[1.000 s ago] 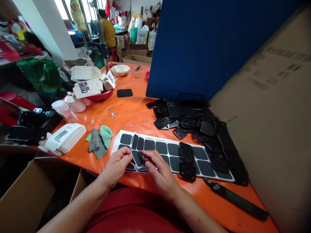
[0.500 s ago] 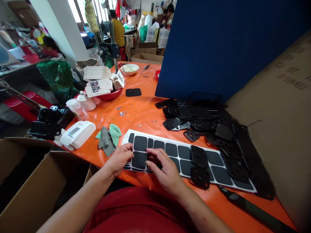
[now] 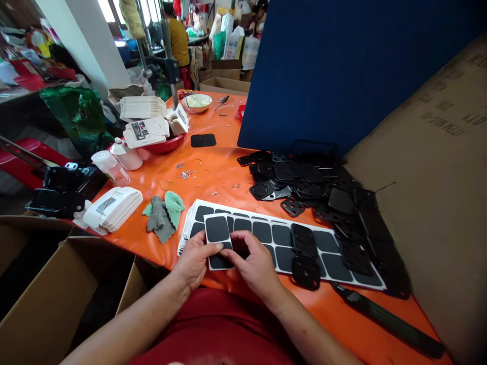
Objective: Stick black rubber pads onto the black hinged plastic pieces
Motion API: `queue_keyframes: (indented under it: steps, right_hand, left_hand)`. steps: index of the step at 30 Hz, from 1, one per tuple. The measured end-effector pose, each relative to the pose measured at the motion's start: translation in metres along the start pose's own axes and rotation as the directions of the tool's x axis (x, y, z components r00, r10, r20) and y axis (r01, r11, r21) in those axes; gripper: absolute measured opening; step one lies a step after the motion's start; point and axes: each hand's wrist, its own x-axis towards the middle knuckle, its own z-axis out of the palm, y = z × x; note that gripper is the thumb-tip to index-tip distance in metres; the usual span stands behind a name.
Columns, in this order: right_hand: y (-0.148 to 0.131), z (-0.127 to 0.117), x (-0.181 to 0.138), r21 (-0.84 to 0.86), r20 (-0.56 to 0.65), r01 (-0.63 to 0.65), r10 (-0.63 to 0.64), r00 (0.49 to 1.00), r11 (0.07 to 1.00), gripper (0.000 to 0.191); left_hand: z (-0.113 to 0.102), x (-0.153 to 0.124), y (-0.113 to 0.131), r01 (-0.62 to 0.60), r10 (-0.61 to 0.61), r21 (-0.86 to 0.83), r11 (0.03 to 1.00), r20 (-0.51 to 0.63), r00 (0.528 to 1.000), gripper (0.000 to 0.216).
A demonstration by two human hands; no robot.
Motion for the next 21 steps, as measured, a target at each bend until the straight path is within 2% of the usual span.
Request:
queue_keyframes:
  steps: [4, 9, 16, 21]
  right_hand:
    - [0.001, -0.001, -0.003, -0.061, 0.010, 0.044, -0.044, 0.999, 0.997, 0.016]
    - [0.002, -0.002, -0.008, -0.152, -0.032, 0.198, -0.206, 0.978, 0.968, 0.010]
    - [0.009, -0.003, -0.015, -0.355, -0.054, 0.342, -0.385, 0.922, 0.870, 0.011]
    - [0.008, -0.006, -0.015, -0.461, -0.040, 0.409, -0.479, 0.877, 0.788, 0.013]
  left_hand:
    - [0.005, -0.001, -0.006, -0.009, 0.007, -0.011, 1.000, -0.093, 0.996, 0.039]
    - [0.009, -0.001, -0.010, -0.055, 0.054, -0.004, 0.998, -0.132, 0.990, 0.032]
    - [0.007, -0.002, -0.019, -0.041, 0.034, -0.046, 0.998, -0.137, 0.990, 0.027]
    - [0.007, -0.004, -0.021, -0.115, 0.119, 0.042, 0.992, -0.086, 0.989, 0.024]
